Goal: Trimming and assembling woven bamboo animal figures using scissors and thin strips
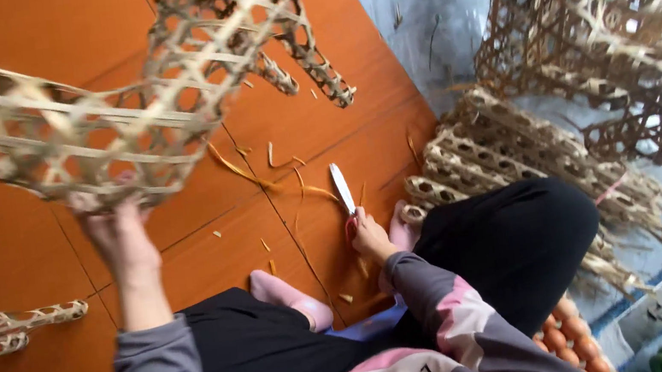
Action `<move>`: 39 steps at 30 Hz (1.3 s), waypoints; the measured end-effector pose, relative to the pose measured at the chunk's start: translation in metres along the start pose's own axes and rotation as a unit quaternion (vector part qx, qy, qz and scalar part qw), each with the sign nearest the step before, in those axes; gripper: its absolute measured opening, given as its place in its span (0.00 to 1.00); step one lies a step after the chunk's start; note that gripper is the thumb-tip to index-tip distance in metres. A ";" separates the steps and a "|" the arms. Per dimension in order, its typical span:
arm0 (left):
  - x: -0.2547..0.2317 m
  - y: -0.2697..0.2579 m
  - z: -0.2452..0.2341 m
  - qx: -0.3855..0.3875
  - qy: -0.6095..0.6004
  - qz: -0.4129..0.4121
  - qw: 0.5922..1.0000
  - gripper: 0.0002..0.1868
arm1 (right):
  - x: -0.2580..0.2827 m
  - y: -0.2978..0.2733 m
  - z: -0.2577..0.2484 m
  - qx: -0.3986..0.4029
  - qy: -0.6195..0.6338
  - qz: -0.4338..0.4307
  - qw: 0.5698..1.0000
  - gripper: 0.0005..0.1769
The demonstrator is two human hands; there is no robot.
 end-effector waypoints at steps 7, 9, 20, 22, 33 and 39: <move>-0.027 0.031 -0.067 -0.019 -0.066 -0.146 0.987 0.18 | 0.023 -0.012 -0.096 0.099 0.532 0.045 0.839 0.11; -0.022 0.032 -0.076 -0.028 -0.069 -0.171 0.982 0.19 | 0.013 -0.017 -0.127 0.023 0.558 0.000 0.830 0.12; -0.031 0.024 -0.065 -0.019 -0.082 -0.225 0.971 0.18 | 0.025 -0.053 -0.290 -0.254 -0.020 -0.183 0.950 0.32; -0.032 0.023 -0.060 -0.024 -0.066 -0.239 0.969 0.15 | 0.027 -0.054 -0.285 -0.275 -0.025 -0.201 0.940 0.31; -0.039 0.019 -0.050 -0.038 -0.023 -0.253 0.967 0.17 | 0.033 -0.049 -0.257 -0.267 0.129 -0.198 0.934 0.11; -0.030 0.022 -0.041 -0.012 0.021 -0.226 0.974 0.38 | 0.026 -0.042 -0.243 -0.265 0.192 -0.164 0.931 0.08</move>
Point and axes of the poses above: each hand's wrist, its own y-axis towards the middle knuckle, its own z-axis out of the palm, x = y × z, the point moved 2 cm from there along y, towards the middle knuckle, and after that the axes turned 8 degrees about -y, right-handed, at the moved point
